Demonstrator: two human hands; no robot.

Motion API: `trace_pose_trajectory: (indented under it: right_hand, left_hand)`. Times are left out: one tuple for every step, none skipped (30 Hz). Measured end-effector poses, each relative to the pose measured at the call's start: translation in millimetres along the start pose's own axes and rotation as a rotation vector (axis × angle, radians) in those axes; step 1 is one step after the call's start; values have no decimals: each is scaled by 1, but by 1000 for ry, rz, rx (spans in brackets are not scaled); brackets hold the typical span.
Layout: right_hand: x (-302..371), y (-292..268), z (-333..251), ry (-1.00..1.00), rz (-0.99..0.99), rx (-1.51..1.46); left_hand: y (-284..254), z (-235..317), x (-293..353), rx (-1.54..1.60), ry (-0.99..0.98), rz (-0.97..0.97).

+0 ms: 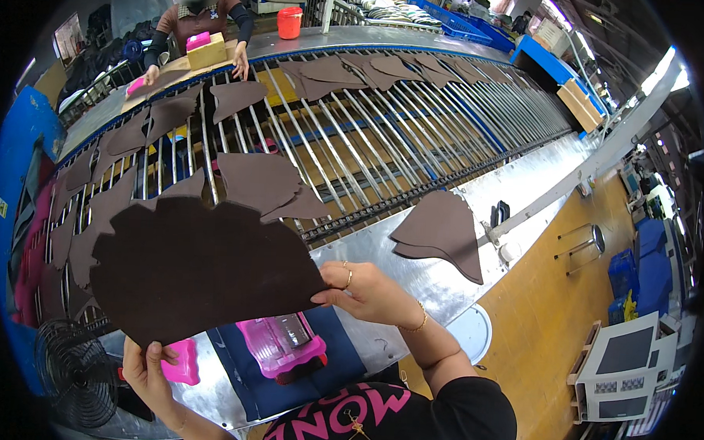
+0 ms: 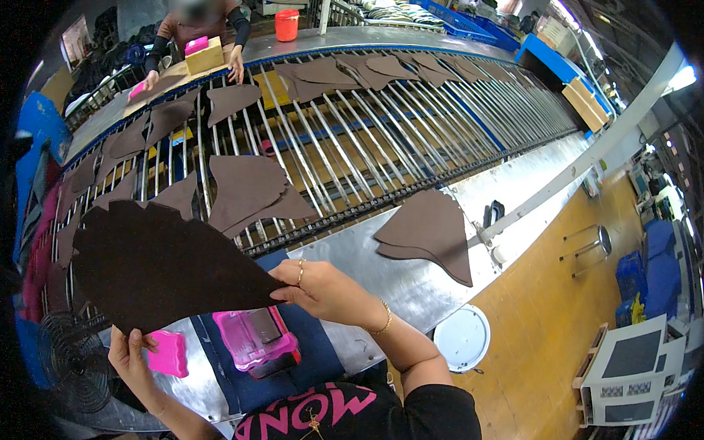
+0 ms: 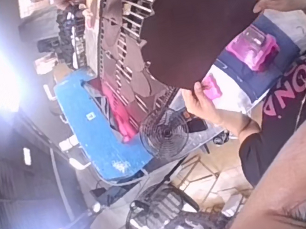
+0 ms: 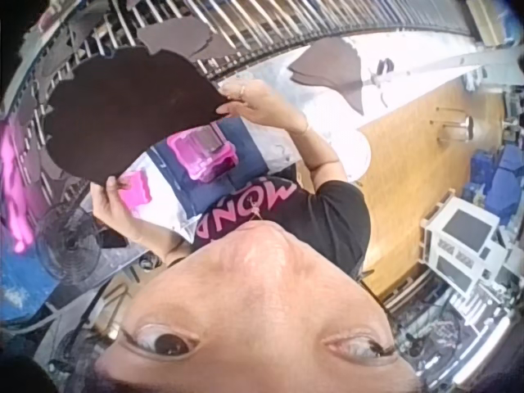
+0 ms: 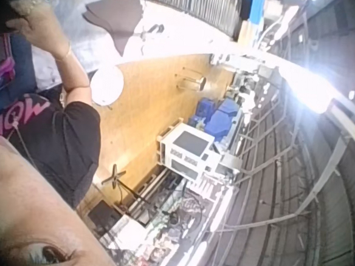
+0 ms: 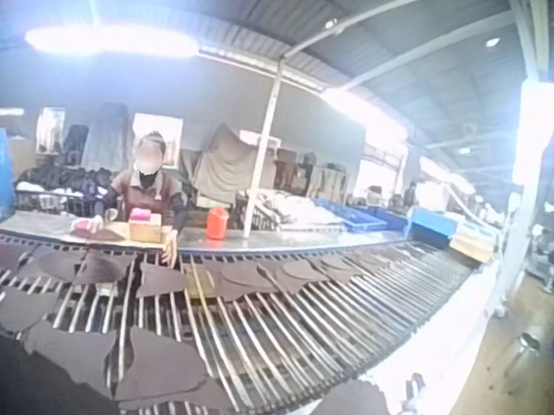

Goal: The person repeatedly picks brown fabric pieces from a conveyor belt and places them into a stack on the table. The person handles the pieces one at a time, maintaining a steady rhythm throughout the clip.

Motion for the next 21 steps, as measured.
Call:
trace_pose_trajectory:
  right_hand:
    - [1,0,0,-7,5,19]
    - [3,1,0,-15,10,37]
    - [4,1,-1,-24,12,51]
    - [5,2,-1,-33,13,64]
    - [5,4,1,-42,10,70]
    - [5,6,3,-57,0,98]
    - [4,8,5,-73,-11,126]
    - [5,11,6,-88,-23,153]
    - [5,12,6,-124,-11,191]
    - [6,13,8,-152,-1,221]
    - [6,14,9,-180,7,250]
    - [5,11,11,-166,21,261]
    - [2,11,14,-163,18,245]
    - [-1,13,16,-159,12,235]
    - [-2,15,18,-158,23,222]
    - [-3,17,21,-155,35,208]
    - [-3,20,23,-152,49,196]
    - [-3,24,22,-153,38,174]
    - [-3,28,21,-153,28,152]
    - [-5,31,21,-155,22,134]
    - [-6,35,22,-176,16,138]
  left_hand:
    - [-2,-1,0,-11,4,6]
    - [-3,-3,1,-23,14,-2]
    - [-5,-4,2,-34,25,-10]
    - [-6,-5,2,-45,35,-18]
    - [-8,-6,3,-62,23,-10]
    - [-10,-5,3,-80,11,-1]
    - [-13,-5,4,-98,-2,8]
    - [-16,-6,6,-87,-13,9]
    - [-18,-6,5,-76,-24,11]
    - [-20,-5,7,-71,-46,11]
    - [-16,-1,4,-81,-53,-2]
    - [-15,-5,1,-69,-45,-32]
    - [-19,-1,3,-94,-36,-29]
    - [-22,1,3,-113,-27,-25]
    - [-24,2,2,-95,-9,2]
    - [-25,4,3,-79,8,29]
    - [-25,6,3,-66,10,71]
    - [-26,7,2,-38,9,78]
    - [-30,9,3,-43,16,85]
    - [-33,10,2,-46,29,91]
    - [-36,12,3,-52,23,103]
Point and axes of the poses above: each hand's wrist, its own x-axis away from the middle knuckle, its own y-axis out of the palm, z = x × y, the point moved 5 cm from there along -x, towards the middle knuckle, and after that the axes turned 4 degrees about -x, right-handed, at the moved point
